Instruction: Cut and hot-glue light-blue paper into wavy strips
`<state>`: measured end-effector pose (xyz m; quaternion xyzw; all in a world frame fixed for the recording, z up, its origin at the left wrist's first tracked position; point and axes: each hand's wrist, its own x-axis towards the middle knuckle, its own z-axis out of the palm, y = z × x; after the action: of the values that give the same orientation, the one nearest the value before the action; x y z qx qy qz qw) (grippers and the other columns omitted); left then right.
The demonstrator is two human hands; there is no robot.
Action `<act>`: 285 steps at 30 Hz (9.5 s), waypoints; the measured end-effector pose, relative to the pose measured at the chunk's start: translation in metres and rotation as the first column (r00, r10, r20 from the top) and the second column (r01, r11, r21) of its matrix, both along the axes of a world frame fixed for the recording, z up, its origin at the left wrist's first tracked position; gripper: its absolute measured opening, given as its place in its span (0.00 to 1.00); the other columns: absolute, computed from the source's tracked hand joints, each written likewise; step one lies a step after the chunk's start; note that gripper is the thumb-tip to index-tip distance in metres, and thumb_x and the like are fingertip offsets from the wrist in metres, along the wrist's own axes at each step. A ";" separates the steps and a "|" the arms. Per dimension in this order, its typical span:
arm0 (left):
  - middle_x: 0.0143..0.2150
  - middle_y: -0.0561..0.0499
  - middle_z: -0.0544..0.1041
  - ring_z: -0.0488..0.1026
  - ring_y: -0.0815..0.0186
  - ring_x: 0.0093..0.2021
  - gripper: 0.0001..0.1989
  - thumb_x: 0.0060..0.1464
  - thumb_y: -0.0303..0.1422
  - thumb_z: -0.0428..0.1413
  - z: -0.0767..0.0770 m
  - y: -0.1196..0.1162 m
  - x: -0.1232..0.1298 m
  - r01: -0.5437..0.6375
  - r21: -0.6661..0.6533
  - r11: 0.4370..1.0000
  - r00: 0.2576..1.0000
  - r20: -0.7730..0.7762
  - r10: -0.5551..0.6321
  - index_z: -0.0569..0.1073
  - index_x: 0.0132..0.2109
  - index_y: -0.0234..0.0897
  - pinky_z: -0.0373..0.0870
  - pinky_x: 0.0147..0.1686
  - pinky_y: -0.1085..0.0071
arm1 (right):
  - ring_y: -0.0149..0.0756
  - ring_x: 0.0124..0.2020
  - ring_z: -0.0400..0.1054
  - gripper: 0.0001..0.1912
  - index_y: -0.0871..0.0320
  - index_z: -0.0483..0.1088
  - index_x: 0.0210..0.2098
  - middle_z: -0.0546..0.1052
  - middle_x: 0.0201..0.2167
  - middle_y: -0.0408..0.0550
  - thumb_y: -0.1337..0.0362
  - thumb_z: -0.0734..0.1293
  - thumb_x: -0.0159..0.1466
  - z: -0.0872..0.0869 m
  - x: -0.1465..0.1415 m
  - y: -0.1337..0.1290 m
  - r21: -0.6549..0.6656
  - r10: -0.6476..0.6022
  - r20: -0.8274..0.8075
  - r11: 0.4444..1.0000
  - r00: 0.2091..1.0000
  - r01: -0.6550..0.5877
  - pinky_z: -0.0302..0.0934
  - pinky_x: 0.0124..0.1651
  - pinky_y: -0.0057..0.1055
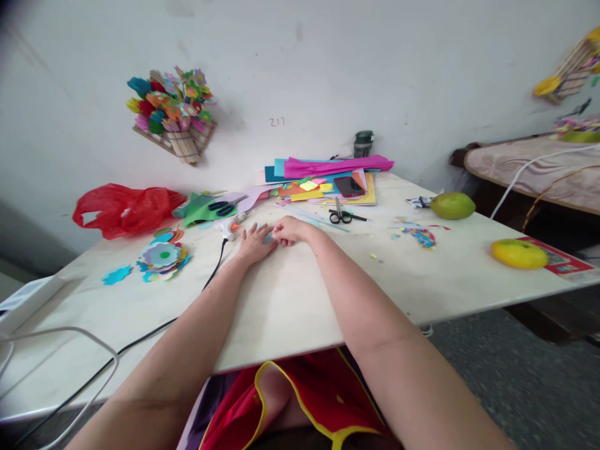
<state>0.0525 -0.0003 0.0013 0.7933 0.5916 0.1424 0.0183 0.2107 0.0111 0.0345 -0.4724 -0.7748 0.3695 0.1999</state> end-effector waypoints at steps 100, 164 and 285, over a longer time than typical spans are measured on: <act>0.66 0.48 0.48 0.29 0.47 0.65 0.30 0.51 0.42 0.48 0.018 0.001 -0.025 -0.140 -0.128 0.982 0.969 -0.223 0.109 0.55 0.62 0.47 0.35 0.59 0.44 | 0.30 0.28 0.67 0.09 0.61 0.75 0.31 0.76 0.28 0.45 0.64 0.66 0.52 -0.015 -0.007 0.011 0.238 -0.115 0.346 0.971 0.931 0.031 0.55 0.28 0.22; 0.67 0.51 0.44 0.21 0.50 0.64 0.30 0.54 0.46 0.42 0.006 0.005 -0.038 -0.013 -0.052 0.999 0.956 -0.293 -0.003 0.54 0.63 0.43 0.29 0.59 0.46 | 0.47 0.49 0.65 0.30 0.60 0.70 0.46 0.72 0.48 0.58 0.43 0.62 0.53 -0.004 -0.037 -0.005 0.279 -0.304 0.582 0.946 0.754 0.166 0.58 0.46 0.37; 0.63 0.44 0.57 0.45 0.54 0.64 0.25 0.52 0.24 0.46 0.011 -0.011 -0.004 -0.100 0.361 0.927 0.990 -0.059 0.129 0.63 0.58 0.35 0.45 0.60 0.54 | 0.27 0.22 0.66 0.13 0.66 0.71 0.39 0.75 0.31 0.52 0.71 0.61 0.55 0.017 0.012 -0.006 -0.037 -0.138 0.428 0.985 0.893 0.170 0.61 0.26 0.23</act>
<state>0.0489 -0.0117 0.0122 0.7526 0.6015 0.2160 -0.1587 0.2226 0.0052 0.0512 -0.6081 -0.7458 0.2694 0.0378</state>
